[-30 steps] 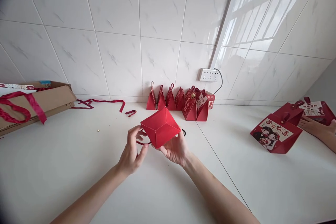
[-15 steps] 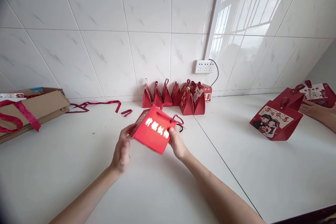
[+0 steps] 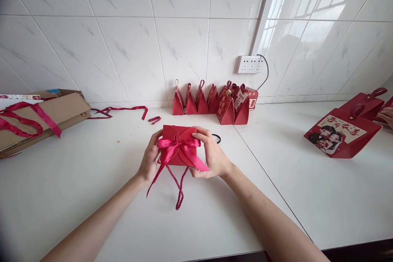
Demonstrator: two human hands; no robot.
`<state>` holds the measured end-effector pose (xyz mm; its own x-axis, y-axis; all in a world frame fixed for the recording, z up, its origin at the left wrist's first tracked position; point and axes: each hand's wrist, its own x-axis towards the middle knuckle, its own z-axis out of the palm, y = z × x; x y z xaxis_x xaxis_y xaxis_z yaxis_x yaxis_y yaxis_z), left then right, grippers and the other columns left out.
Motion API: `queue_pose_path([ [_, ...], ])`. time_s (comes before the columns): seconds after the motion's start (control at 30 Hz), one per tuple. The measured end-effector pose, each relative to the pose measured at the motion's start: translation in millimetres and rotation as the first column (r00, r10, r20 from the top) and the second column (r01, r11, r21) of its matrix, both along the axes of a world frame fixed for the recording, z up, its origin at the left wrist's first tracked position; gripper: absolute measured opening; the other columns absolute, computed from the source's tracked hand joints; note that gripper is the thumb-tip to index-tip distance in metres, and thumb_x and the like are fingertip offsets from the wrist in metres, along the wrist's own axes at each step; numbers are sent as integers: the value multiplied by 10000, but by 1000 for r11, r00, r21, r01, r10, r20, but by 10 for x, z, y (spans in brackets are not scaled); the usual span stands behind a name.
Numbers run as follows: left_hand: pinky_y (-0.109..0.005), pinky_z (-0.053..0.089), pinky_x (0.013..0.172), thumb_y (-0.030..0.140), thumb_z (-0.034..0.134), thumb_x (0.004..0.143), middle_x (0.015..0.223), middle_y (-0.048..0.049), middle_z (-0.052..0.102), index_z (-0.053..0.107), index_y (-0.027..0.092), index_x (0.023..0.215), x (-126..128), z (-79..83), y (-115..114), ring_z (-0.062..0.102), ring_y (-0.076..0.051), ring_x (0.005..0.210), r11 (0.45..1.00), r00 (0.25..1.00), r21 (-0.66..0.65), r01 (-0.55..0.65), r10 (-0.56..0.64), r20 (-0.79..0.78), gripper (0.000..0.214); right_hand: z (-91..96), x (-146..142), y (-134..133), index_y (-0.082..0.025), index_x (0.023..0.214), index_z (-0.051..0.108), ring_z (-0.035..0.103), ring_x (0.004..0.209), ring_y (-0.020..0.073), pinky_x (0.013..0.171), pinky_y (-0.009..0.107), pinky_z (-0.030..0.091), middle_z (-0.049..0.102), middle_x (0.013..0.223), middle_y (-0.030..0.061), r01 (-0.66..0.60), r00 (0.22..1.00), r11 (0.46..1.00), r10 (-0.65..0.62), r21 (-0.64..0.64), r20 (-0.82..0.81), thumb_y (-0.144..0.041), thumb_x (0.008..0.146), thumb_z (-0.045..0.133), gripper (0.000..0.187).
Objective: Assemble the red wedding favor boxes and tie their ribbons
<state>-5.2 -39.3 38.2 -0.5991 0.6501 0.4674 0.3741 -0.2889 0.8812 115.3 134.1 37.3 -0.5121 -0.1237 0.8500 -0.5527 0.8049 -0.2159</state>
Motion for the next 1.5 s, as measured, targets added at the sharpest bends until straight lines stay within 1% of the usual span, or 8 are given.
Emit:
queue_pose_path([
  [0.33, -446, 451, 998, 402, 555, 823, 1440, -106, 410, 336, 267, 1340, -21, -36, -5, 422, -280, 1310, 999, 997, -1, 49, -49, -56, 577, -14, 33, 12, -299, 1379, 170, 291, 1384, 361, 1019, 561, 394, 270, 1475, 162, -45, 977, 997, 58, -67, 205, -257, 624, 660, 902],
  [0.53, -437, 512, 897, 579, 403, 853, 1176, -101, 604, 491, 214, 1137, -6, -4, 30, 602, -259, 1065, 994, 994, 100, -54, 44, 99, 471, -29, 60, -13, -286, 1411, 204, 276, 1402, 340, 1045, 546, 395, 263, 1505, 162, -52, 955, 996, 70, -71, 287, -213, 662, 687, 894],
  [0.77, -470, 418, 1036, 570, 620, 731, 1370, -159, 450, 268, 231, 1301, -84, -74, 16, 484, -287, 1256, 993, 997, -98, 68, -64, 42, 751, 33, 88, -99, -289, 1466, 124, 251, 1415, 321, 901, 497, 522, 154, 1558, 145, 4, 838, 936, 190, -353, 512, -154, 686, 626, 937],
  [0.9, -528, 290, 1121, 527, 656, 720, 1439, -166, 379, 226, 223, 1366, -124, -94, 1, 349, -320, 1365, 990, 998, -130, 51, -54, -25, 834, 41, 88, -89, -314, 1399, 293, 124, 1454, 286, 922, 484, 495, 139, 1575, 74, -105, 770, 764, 468, -637, 434, -262, 721, 588, 741],
  [1.0, -516, 298, 1118, 482, 565, 818, 1420, -165, 405, 221, 208, 1370, -79, -74, 7, 375, -295, 1352, 990, 998, -138, -10, 2, -58, 705, 38, 61, -110, -277, 1167, 515, 295, 1396, 295, 915, 524, 484, 358, 1488, 83, -79, 798, 522, 544, -849, 261, -514, 829, 466, 415],
  [1.07, -489, 352, 1082, 445, 519, 860, 1368, -166, 464, 195, 203, 1375, -34, -63, 20, 441, -275, 1304, 985, 997, -169, -22, 8, -83, 655, 42, 42, -140, -243, 955, 546, 422, 1312, 304, 900, 529, 488, 473, 1395, 102, -1, 853, 468, 461, -884, 244, -610, 851, 432, 398],
  [1.23, -453, 447, 977, 415, 550, 841, 1386, -178, 445, 255, 233, 1232, 21, -81, 46, 480, -267, 1270, 991, 989, -116, -69, 53, -138, 523, 47, 13, -213, -213, 740, 473, 489, 1227, 268, 865, 417, 524, 471, 1363, 94, 140, 910, 629, 222, -765, 349, -516, 790, 651, 354],
  [1.5, -385, 493, 872, 445, 484, 880, 1283, -123, 498, 417, 222, 770, 79, 4, 63, 466, -257, 1250, 969, 967, -71, -236, 228, -113, 257, 33, -12, -189, -212, 684, 473, 489, 1211, 264, 828, 412, 536, 470, 1345, 95, 215, 901, 674, 142, -707, 409, -523, 832, 585, 362],
])
